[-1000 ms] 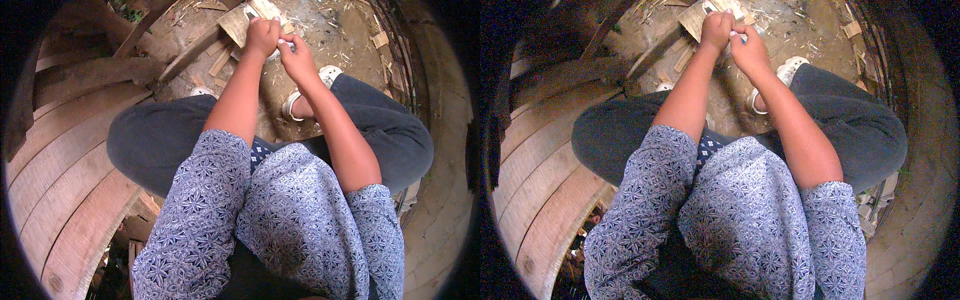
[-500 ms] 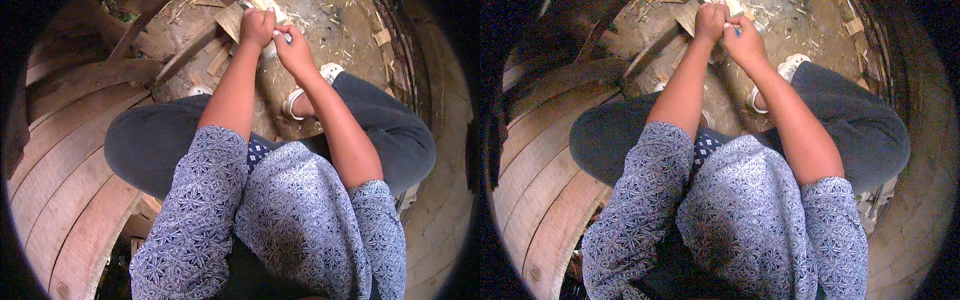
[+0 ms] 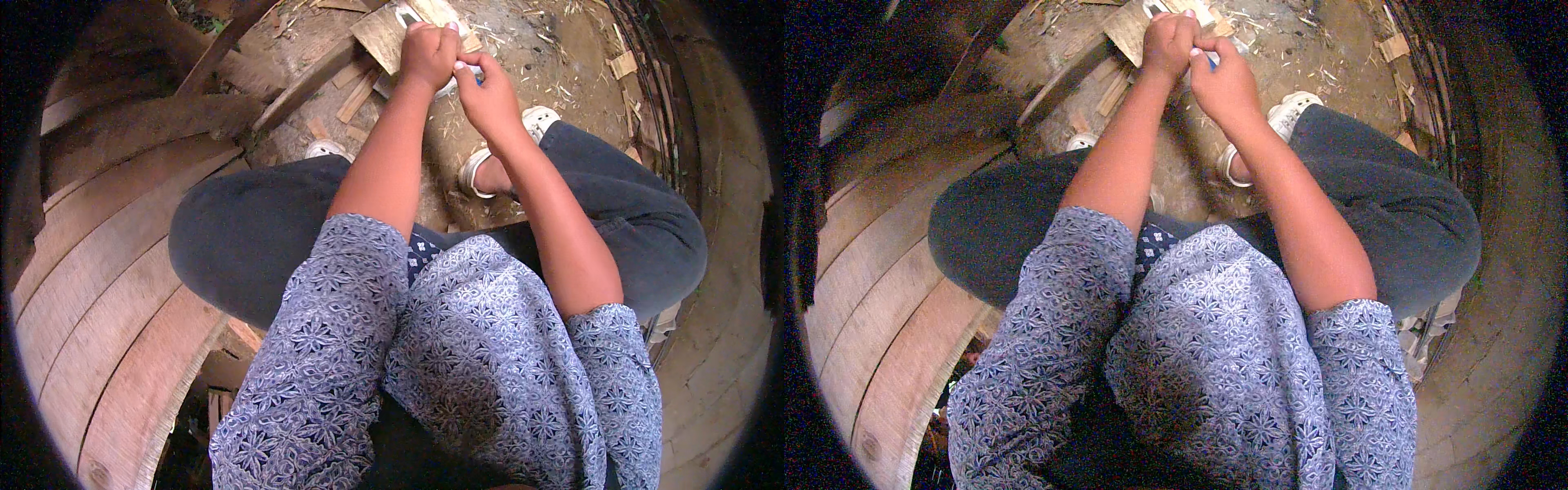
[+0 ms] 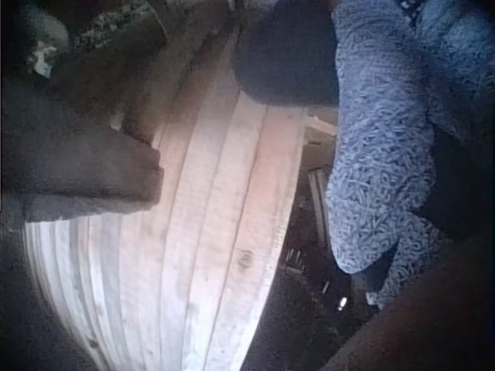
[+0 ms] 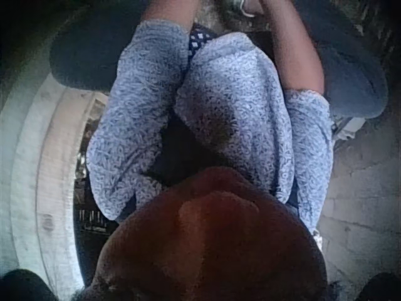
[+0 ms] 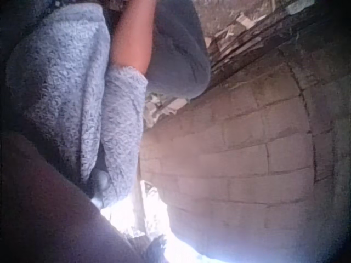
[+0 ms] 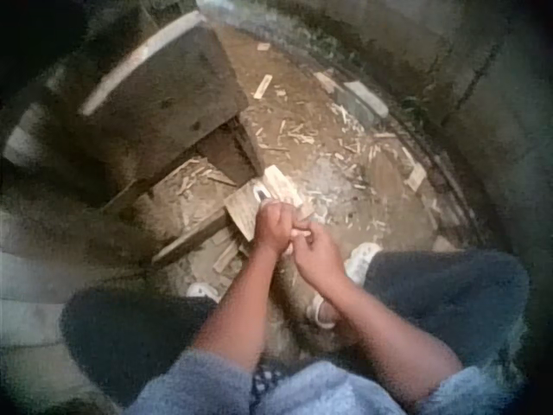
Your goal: The person sits on the ground and uses a chisel to carve a small rectangular block of wood. They repeatedly chip away at the wood, occasionally lifting and rotating the block to work on different sides.
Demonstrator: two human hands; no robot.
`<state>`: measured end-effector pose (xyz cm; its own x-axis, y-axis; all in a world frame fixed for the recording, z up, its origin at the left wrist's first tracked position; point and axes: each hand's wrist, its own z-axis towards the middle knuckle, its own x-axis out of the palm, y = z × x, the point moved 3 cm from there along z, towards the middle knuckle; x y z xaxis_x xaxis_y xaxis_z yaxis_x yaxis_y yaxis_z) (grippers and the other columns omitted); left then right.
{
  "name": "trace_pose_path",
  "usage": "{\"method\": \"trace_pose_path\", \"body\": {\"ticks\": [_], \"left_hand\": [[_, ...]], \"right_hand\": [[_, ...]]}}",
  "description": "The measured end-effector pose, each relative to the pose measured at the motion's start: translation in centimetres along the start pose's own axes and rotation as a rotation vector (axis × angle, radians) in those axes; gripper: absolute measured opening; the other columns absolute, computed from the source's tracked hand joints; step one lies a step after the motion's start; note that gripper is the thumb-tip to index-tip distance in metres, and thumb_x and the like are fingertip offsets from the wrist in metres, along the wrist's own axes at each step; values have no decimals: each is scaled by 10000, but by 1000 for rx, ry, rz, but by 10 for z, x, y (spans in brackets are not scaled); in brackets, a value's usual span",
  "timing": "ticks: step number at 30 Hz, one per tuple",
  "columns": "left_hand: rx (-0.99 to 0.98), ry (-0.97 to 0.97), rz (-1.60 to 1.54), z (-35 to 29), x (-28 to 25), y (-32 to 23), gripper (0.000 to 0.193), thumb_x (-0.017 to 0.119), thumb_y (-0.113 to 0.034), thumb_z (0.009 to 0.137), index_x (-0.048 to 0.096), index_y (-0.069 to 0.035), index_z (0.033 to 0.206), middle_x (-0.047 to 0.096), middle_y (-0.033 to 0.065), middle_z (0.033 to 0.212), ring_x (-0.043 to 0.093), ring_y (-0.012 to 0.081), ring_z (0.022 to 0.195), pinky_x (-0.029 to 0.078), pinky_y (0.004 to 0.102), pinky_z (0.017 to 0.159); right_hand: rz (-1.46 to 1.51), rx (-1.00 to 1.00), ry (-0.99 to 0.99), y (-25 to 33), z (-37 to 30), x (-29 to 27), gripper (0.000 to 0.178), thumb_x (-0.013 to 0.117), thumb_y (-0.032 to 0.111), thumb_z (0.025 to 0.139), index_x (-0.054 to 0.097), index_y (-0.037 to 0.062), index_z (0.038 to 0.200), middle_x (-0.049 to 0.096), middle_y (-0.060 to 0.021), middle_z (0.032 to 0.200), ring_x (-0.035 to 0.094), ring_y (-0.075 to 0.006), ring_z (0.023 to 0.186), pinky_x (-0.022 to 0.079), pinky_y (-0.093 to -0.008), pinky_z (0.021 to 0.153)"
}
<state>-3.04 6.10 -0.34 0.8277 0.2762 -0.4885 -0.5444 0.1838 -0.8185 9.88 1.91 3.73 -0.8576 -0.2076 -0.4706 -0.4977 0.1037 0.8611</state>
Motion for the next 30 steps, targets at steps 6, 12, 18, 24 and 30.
{"method": "trace_pose_path", "body": {"ticks": [6,12,18,24,30], "left_hand": [[40,-56,77,12,-5,12,511,416,-297,947,666,-26,595,619,200,626,597,399,682,438,479,849],[40,16,92,-6,9,-3,510,377,-295,973,611,-36,601,613,175,623,581,394,684,421,479,790],[-9,19,-1,-17,13,-12,491,392,-302,964,603,-32,612,612,178,640,583,394,708,422,487,787],[32,1,21,0,5,11,493,401,-300,962,623,-39,608,621,183,645,588,396,693,429,483,800],[49,-75,144,17,5,7,485,445,-296,945,683,-23,621,645,215,685,603,413,733,443,485,846]], "right_hand": [[77,50,23,8,15,7,290,583,289,918,648,61,1085,689,-215,1048,657,-383,1009,487,-423,901],[98,128,59,-6,-1,-8,300,587,292,918,650,61,1099,682,-227,1048,650,-366,1031,475,-411,922],[53,140,79,-6,-12,-17,302,589,287,916,653,54,1097,676,-241,1063,648,-375,1033,475,-411,925],[63,58,38,6,1,-5,302,594,289,914,652,53,1094,676,-236,1067,651,-367,1024,482,-403,913],[132,125,65,-5,24,-1,306,600,288,919,647,48,1103,683,-210,1065,652,-327,1020,478,-381,917]]}}
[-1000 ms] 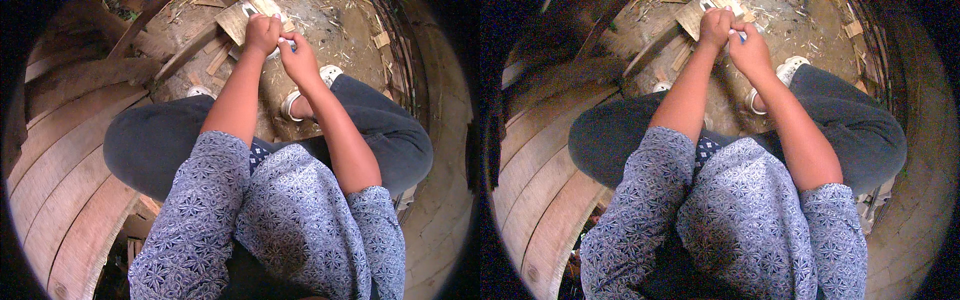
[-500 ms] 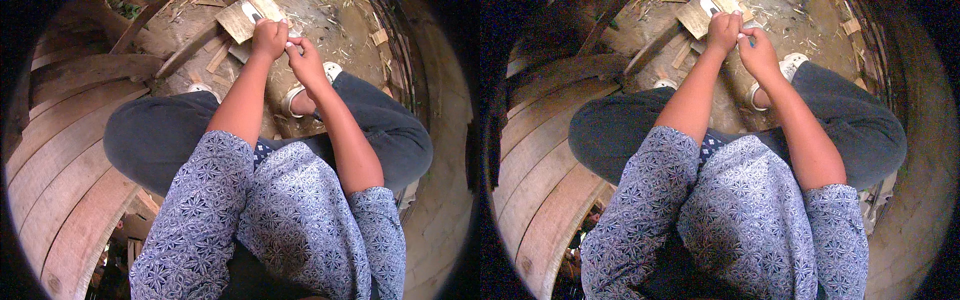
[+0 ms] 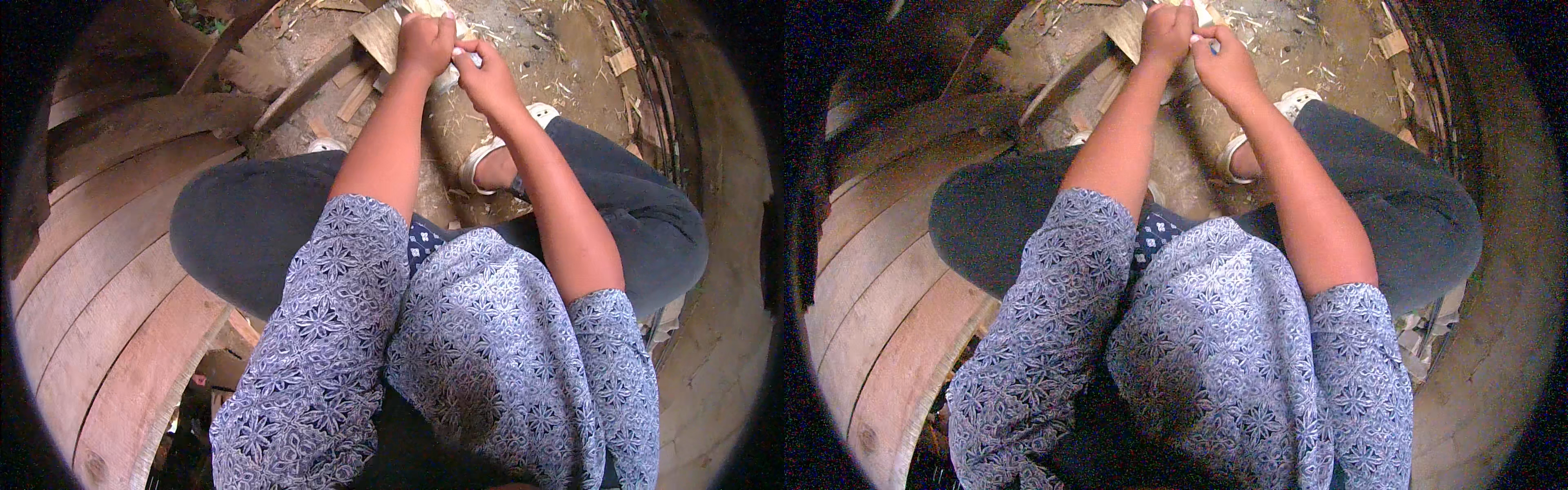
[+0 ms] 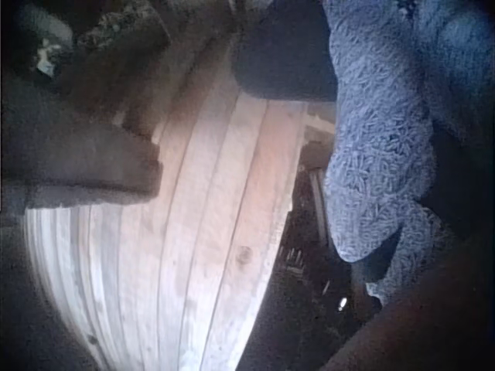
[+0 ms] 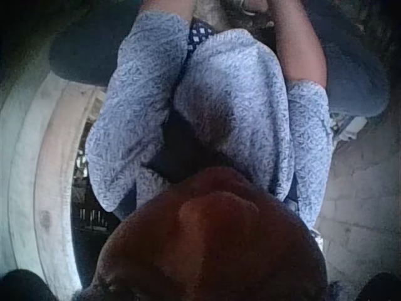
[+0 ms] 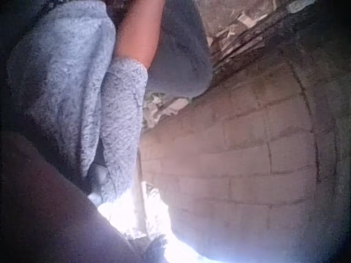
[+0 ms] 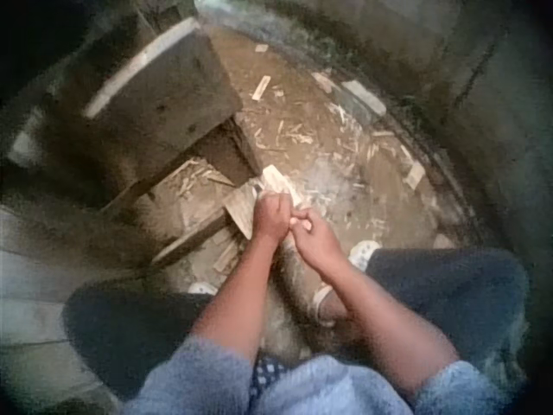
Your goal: The person sits on the ground and uses a chisel to carve a small rectangular block of wood. They repeatedly chip away at the wood, occasionally lifting and rotating the block to work on different sides.
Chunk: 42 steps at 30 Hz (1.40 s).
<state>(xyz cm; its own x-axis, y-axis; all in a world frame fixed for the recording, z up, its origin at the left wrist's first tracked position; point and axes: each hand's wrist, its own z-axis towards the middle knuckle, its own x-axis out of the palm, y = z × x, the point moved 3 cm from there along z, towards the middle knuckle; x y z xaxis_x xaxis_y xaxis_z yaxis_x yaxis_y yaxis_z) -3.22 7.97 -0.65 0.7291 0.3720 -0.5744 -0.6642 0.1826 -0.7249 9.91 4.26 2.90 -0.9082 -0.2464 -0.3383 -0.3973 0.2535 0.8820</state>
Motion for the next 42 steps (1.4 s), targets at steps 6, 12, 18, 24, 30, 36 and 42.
{"method": "trace_pose_path", "body": {"ticks": [6,12,18,24,30,36,42], "left_hand": [[-2,76,-15,-26,3,-17,522,384,-298,979,597,-32,583,613,194,636,581,403,678,424,494,786],[-41,113,-103,-31,1,-25,507,373,-286,980,609,-34,608,613,190,644,586,394,691,422,486,815],[-64,49,-105,-19,-1,-13,503,433,-271,948,646,-21,569,621,196,613,600,405,662,441,473,852],[-22,15,-58,-3,-2,1,481,439,-276,945,680,-15,621,636,209,644,608,421,693,440,478,853],[-1,102,-26,-16,-2,-14,493,415,-268,954,669,-9,621,634,219,649,614,423,709,435,470,858],[-45,60,-86,-32,1,-27,519,406,-279,963,638,-1,590,612,215,611,600,421,689,428,471,871],[8,78,-91,-17,-12,-11,511,381,-299,977,596,-34,596,608,183,629,579,401,695,418,492,775]], "right_hand": [[24,69,25,-5,-30,-12,300,594,289,940,638,56,1125,633,-127,933,573,-228,866,419,-331,777],[-27,-5,19,-10,-34,-14,266,583,299,969,619,97,1138,524,22,647,449,-73,548,370,-272,510],[-70,-1,-2,-4,-18,-7,271,596,303,945,634,89,1107,586,-57,785,526,-159,699,413,-311,627],[34,75,33,6,-4,-2,303,608,298,915,654,54,1088,692,-205,1026,660,-310,988,483,-375,886],[14,34,64,-8,-15,-7,282,578,336,967,585,120,1148,520,17,656,383,-57,482,280,-246,405],[6,38,59,-13,-33,-15,255,579,302,968,595,115,1142,523,22,645,391,-56,483,284,-251,415],[-14,54,16,4,-27,3,289,586,289,928,649,61,1093,680,-230,1065,652,-354,1022,477,-401,907]]}}
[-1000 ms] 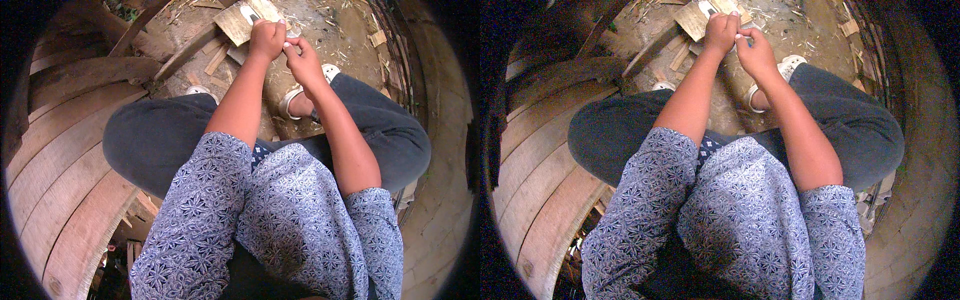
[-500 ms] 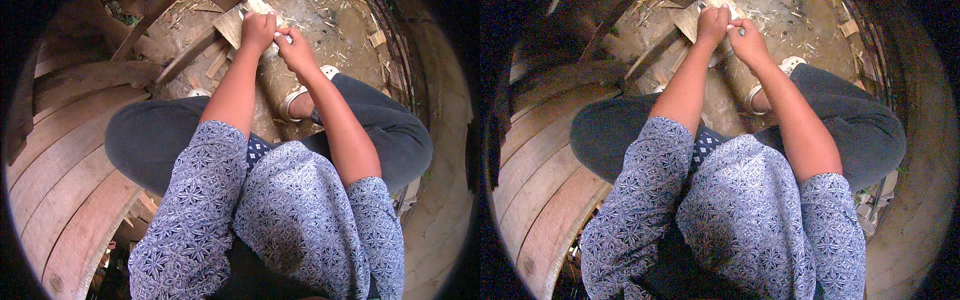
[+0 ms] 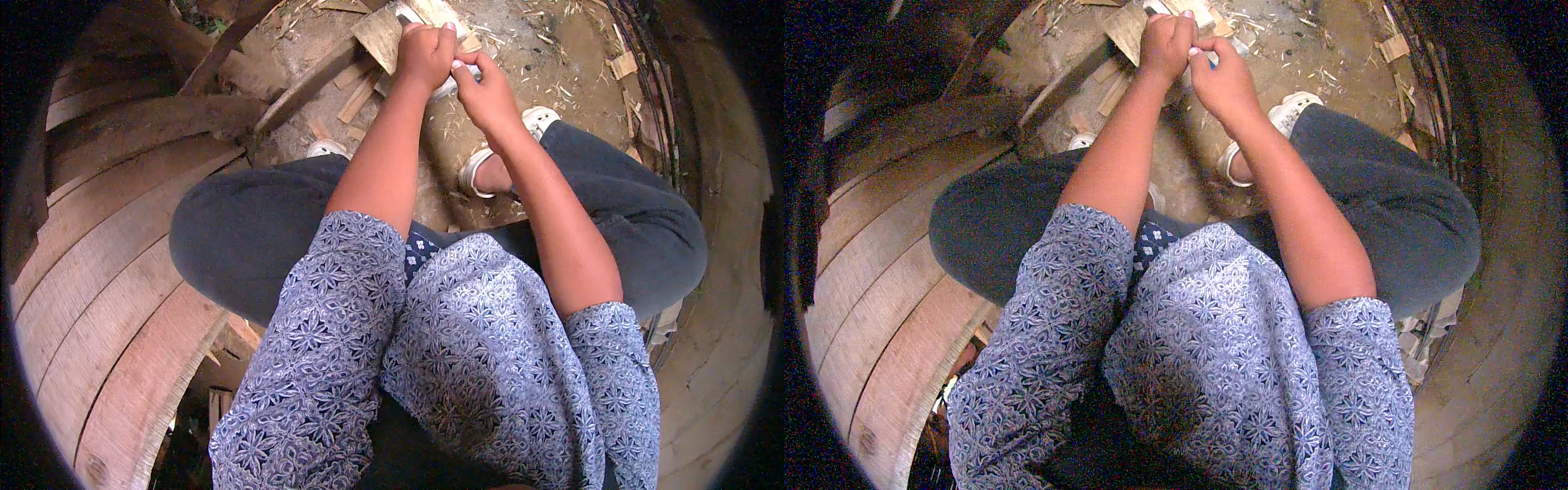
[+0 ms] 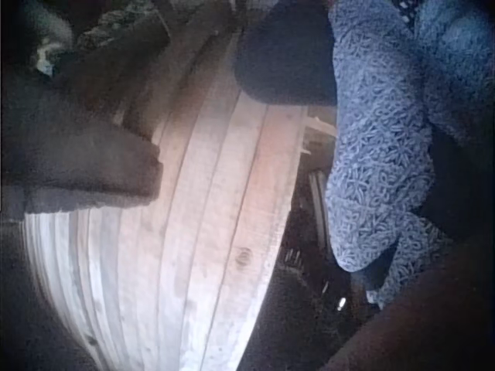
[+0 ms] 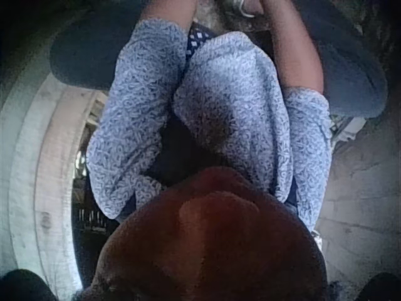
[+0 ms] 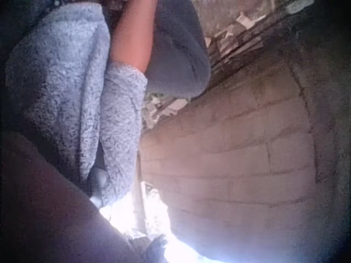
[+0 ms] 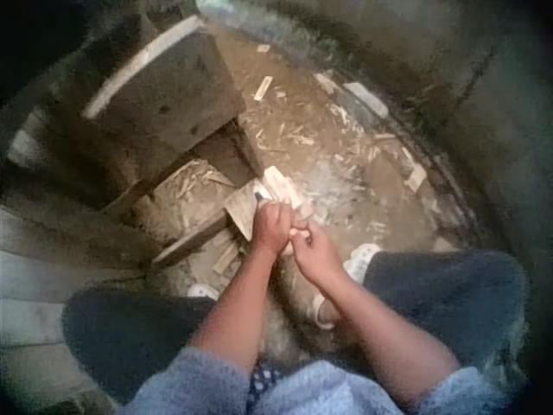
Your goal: The person sits on the ground and uses a chisel to carve a small rectangular block of wood. They repeatedly chip away at the wood, occasionally lifting and rotating the block to work on different sides.
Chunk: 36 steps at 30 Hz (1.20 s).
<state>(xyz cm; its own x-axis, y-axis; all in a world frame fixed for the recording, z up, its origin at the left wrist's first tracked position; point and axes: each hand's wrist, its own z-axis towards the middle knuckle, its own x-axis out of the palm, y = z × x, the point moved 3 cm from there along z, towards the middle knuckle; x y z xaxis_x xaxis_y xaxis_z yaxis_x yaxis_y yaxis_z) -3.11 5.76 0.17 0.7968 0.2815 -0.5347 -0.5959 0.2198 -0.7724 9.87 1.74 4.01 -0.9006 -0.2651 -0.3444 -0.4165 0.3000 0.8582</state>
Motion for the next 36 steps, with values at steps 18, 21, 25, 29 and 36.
{"method": "trace_pose_path", "body": {"ticks": [18,21,25,29,36], "left_hand": [[-71,-9,32,-10,4,6,529,384,-330,979,625,-45,604,627,192,647,607,389,679,464,481,768],[-110,54,-43,-10,6,10,507,452,-321,958,653,-6,615,646,210,675,602,420,732,453,491,804],[-81,35,-21,-6,3,16,508,464,-322,954,650,-5,603,644,210,670,602,420,722,460,495,793],[-90,63,37,8,-2,26,510,469,-337,951,661,-1,619,650,220,689,605,426,729,463,508,790],[-215,88,70,3,0,17,519,478,-369,944,689,15,664,649,243,712,615,444,749,472,502,806]], "right_hand": [[-47,-131,-36,-9,-5,3,374,613,288,823,639,61,1118,687,-250,989,675,-381,946,511,-416,854],[-87,-120,-51,-8,-8,4,382,623,296,816,629,60,1117,685,-254,978,675,-387,936,515,-427,845],[-64,-150,-61,-1,-5,8,360,618,288,828,623,62,1109,684,-253,982,674,-392,939,517,-431,844],[-13,-186,-80,4,8,16,349,622,281,835,624,59,1104,683,-248,993,673,-390,938,516,-424,842],[15,-157,-49,-2,4,11,339,636,271,858,629,39,1106,678,-193,976,654,-289,899,504,-377,811]]}}
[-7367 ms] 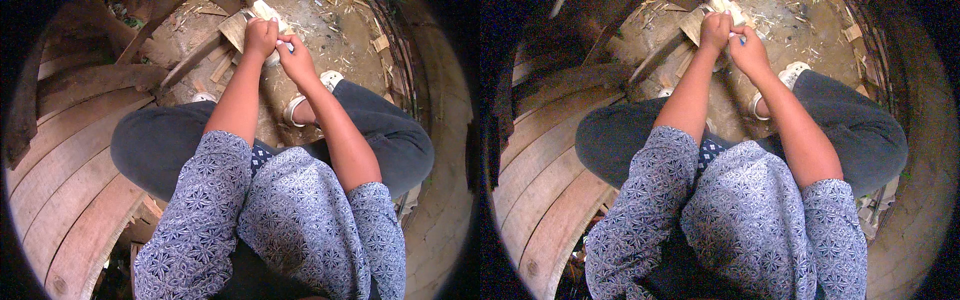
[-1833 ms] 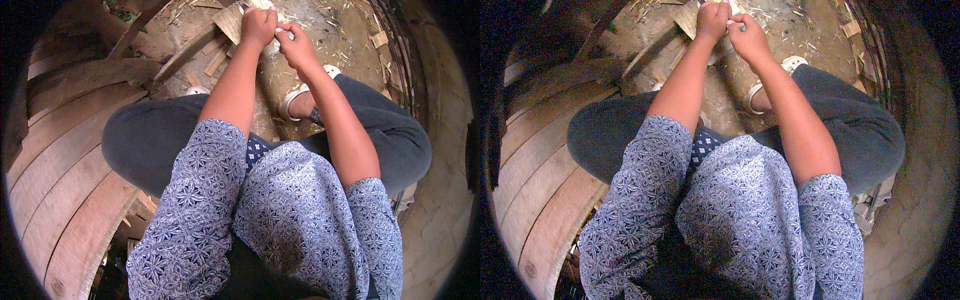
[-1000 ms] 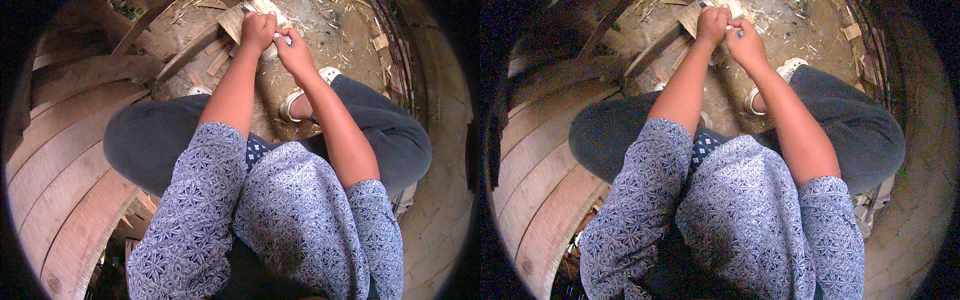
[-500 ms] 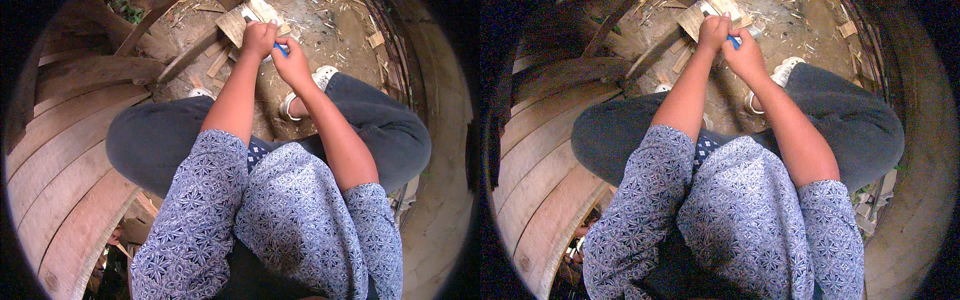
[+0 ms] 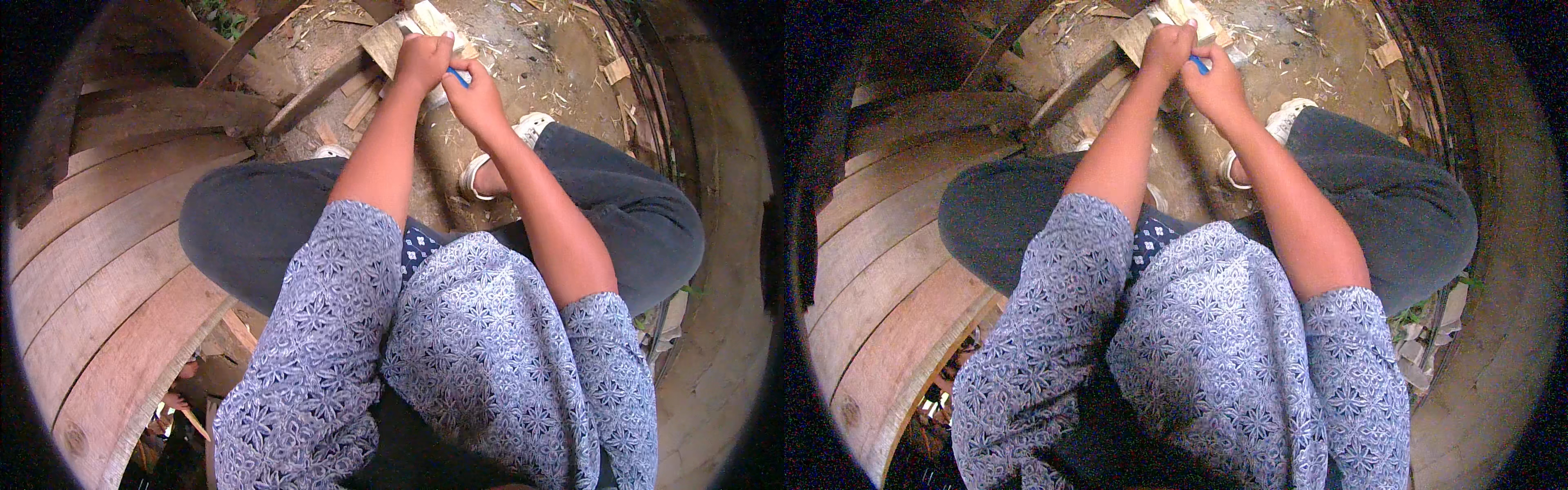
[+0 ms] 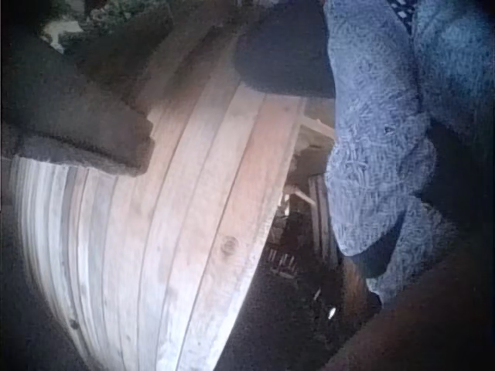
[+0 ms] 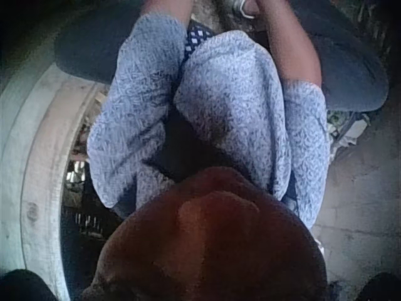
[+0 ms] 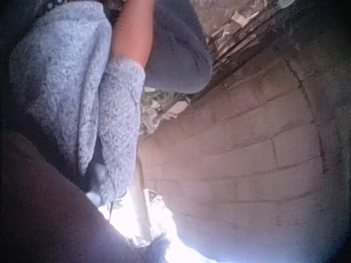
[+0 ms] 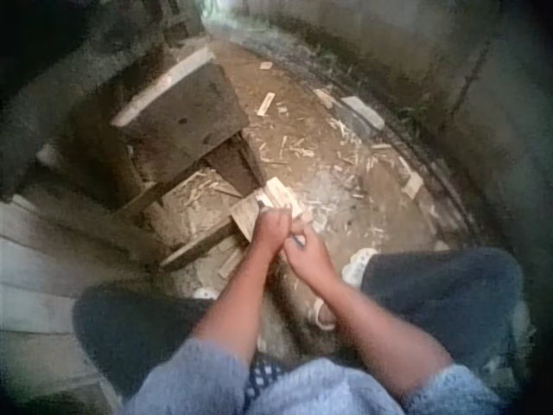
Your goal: The person sits on the ground and uses a chisel to carve a small rectangular block of wood. They repeatedly chip away at the wood, occasionally lifting and rotating the block to work on different sides.
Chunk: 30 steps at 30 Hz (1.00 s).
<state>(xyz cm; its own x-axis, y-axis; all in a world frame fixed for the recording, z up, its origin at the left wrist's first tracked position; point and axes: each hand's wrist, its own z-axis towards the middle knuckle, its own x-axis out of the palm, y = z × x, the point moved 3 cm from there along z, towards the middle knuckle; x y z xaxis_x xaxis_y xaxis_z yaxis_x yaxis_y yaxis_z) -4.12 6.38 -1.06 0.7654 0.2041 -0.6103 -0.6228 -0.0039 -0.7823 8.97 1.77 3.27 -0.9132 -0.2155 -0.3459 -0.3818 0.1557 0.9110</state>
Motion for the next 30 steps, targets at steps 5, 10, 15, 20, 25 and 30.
{"method": "trace_pose_path", "body": {"ticks": [5,10,15,20,25,30], "left_hand": [[120,-5,-42,-16,2,-12,532,471,-352,952,662,21,625,639,232,674,607,439,713,469,497,798],[127,-8,-13,-3,0,2,523,466,-349,955,676,18,647,642,227,673,607,435,710,468,500,804],[101,-39,-14,11,-5,11,518,469,-358,954,693,16,674,645,225,672,611,429,722,469,502,813],[132,-70,-8,7,-1,3,536,449,-377,965,632,-6,625,602,228,633,616,401,636,471,487,664],[-40,118,-60,-8,-6,-19,624,457,-515,960,659,3,675,623,224,654,624,397,640,480,482,671],[-41,129,7,-6,-9,-14,629,456,-517,961,664,3,676,628,221,651,631,406,655,494,477,689]], "right_hand": [[-60,4,-3,-5,-16,-6,295,635,244,900,626,48,1121,664,-125,946,612,-159,828,485,-315,747],[-100,-25,-16,-1,-7,3,300,629,252,902,625,51,1126,674,-135,962,621,-180,844,490,-326,768],[-85,-6,4,11,9,4,297,634,249,910,625,53,1133,678,-133,995,623,-187,872,489,-326,806],[-5,18,21,6,-3,-1,344,625,270,857,616,34,1108,682,-235,994,671,-364,938,510,-416,847],[-76,-47,4,-3,-10,-9,347,625,273,861,615,27,1106,684,-245,993,675,-372,948,513,-414,850],[-68,61,22,3,-13,-4,357,639,287,849,621,36,1103,688,-246,991,678,-378,939,515,-420,849]]}}
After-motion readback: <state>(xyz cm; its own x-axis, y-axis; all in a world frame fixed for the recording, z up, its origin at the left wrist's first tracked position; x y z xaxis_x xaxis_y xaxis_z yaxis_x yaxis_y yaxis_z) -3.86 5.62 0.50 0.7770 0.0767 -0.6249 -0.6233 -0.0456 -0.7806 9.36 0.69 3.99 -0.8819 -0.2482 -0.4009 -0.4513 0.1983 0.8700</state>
